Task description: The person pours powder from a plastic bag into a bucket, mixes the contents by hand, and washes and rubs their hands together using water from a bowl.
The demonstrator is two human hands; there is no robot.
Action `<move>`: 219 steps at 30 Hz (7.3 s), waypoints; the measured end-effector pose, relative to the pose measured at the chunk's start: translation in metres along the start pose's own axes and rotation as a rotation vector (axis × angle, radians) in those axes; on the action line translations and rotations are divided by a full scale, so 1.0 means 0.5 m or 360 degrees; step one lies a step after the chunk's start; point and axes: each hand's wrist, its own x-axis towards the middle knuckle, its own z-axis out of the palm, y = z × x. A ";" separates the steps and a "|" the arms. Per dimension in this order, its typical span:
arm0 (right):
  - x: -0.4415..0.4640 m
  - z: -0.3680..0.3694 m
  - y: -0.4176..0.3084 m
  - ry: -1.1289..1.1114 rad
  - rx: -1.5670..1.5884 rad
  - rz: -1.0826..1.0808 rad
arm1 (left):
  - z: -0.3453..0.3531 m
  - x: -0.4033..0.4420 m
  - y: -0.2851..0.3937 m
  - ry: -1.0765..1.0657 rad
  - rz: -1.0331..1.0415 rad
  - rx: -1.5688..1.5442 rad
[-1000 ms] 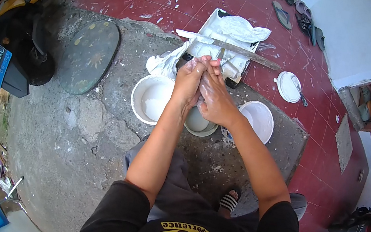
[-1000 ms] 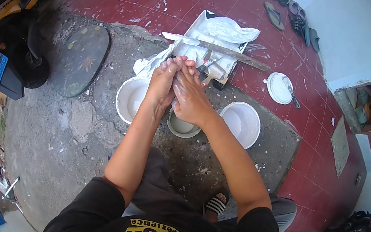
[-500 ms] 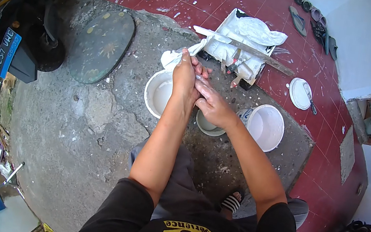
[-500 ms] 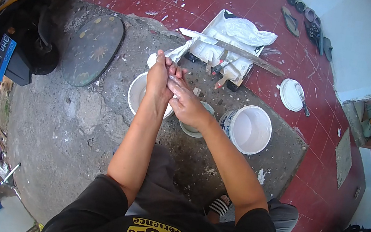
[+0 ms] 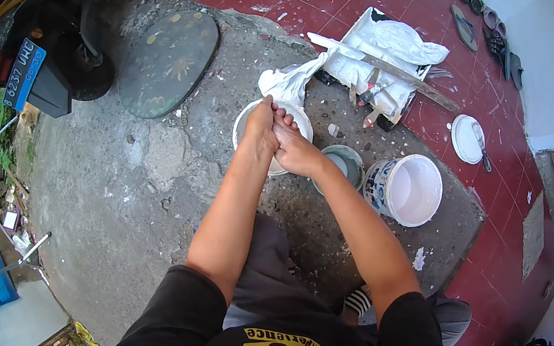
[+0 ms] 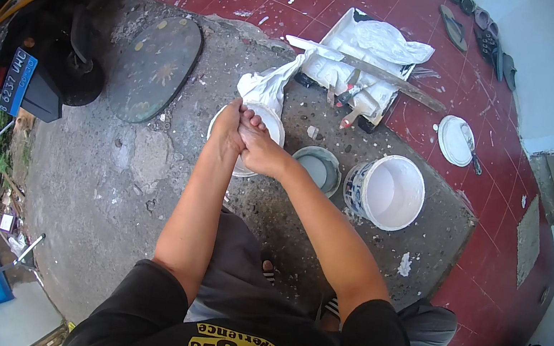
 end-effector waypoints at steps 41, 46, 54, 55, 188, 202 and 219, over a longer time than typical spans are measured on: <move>0.115 0.161 0.187 0.0677 0.1794 0.1630 | -0.164 0.151 -0.061 0.0817 -0.0248 -0.0050; 0.104 0.137 0.183 0.0510 0.0764 0.1389 | -0.144 0.140 -0.074 0.0518 -0.0367 -0.0005; 0.083 0.020 0.076 -0.0557 -0.0732 0.0561 | -0.064 0.072 -0.046 0.0196 -0.0354 0.0584; 0.065 0.042 0.094 -0.0559 -0.0735 0.0559 | -0.096 0.110 -0.055 0.0080 -0.0348 0.0865; -0.065 -0.211 0.095 0.0933 0.0310 0.0783 | 0.158 -0.081 -0.198 -0.0199 0.2034 0.2953; -0.087 -0.187 0.052 0.0987 -0.0087 0.0776 | 0.147 -0.078 -0.231 -0.0098 0.1953 0.3351; -0.080 -0.240 0.063 0.0869 0.1053 0.1113 | 0.163 -0.095 -0.245 -0.0268 0.1893 0.3228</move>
